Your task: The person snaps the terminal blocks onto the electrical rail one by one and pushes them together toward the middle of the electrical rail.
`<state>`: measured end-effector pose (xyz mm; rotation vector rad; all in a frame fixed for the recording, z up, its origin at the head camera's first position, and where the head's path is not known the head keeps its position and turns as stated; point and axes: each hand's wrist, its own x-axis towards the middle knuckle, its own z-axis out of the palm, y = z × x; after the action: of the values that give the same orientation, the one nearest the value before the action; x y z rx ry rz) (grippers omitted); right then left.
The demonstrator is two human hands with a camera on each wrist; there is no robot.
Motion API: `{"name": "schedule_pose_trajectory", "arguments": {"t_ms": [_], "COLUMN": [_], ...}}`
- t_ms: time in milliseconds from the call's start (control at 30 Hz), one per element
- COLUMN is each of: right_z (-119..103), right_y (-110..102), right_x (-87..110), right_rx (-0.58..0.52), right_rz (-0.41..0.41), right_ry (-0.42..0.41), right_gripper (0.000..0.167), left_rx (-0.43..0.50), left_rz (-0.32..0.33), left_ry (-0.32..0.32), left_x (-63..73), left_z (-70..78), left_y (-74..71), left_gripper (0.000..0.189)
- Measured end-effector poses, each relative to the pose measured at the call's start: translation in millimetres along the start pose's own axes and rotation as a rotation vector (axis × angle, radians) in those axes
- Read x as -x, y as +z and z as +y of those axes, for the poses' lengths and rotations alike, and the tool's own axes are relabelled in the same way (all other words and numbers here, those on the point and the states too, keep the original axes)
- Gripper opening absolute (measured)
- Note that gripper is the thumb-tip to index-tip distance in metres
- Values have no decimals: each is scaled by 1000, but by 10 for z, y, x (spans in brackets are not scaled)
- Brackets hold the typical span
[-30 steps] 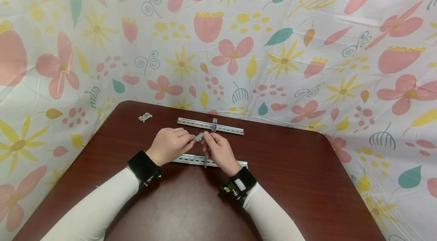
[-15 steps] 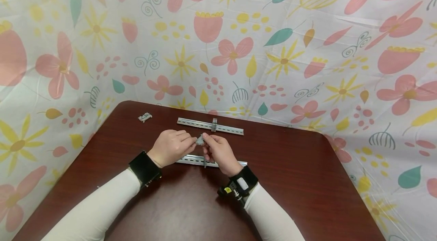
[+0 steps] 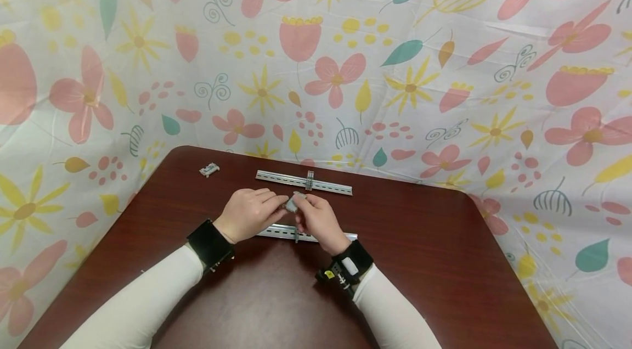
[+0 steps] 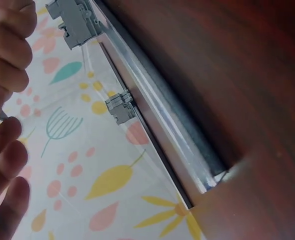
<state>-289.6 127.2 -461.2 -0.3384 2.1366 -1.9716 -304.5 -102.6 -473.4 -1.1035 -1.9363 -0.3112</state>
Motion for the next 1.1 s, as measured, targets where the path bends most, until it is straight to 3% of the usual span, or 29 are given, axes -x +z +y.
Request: {"name": "schedule_pose_trajectory", "arguments": {"t_ms": [100, 200, 500, 800, 1100], "right_z": [-9, -29, -43, -32, 53], "right_y": [-58, -145, -353, -447, -471], "right_x": [-8, -11, -32, -47, -71], "right_rx": [82, 186, 422, 603, 663], "right_rz": [43, 59, -6, -119, -192], "right_ry": [2, -3, 39, 83, 111], "right_gripper": [40, 38, 44, 42, 45], "left_rx": [1, 21, 86, 148, 186], "left_rz": [-62, -149, -445, -524, -567], "left_ry": [-29, -52, -124, -126, -127], "left_x": [22, 31, 95, 92, 109], "left_z": [-2, 3, 30, 40, 48], "left_y": [1, 9, 27, 30, 25], "left_gripper": [31, 23, 19, 14, 21]}}
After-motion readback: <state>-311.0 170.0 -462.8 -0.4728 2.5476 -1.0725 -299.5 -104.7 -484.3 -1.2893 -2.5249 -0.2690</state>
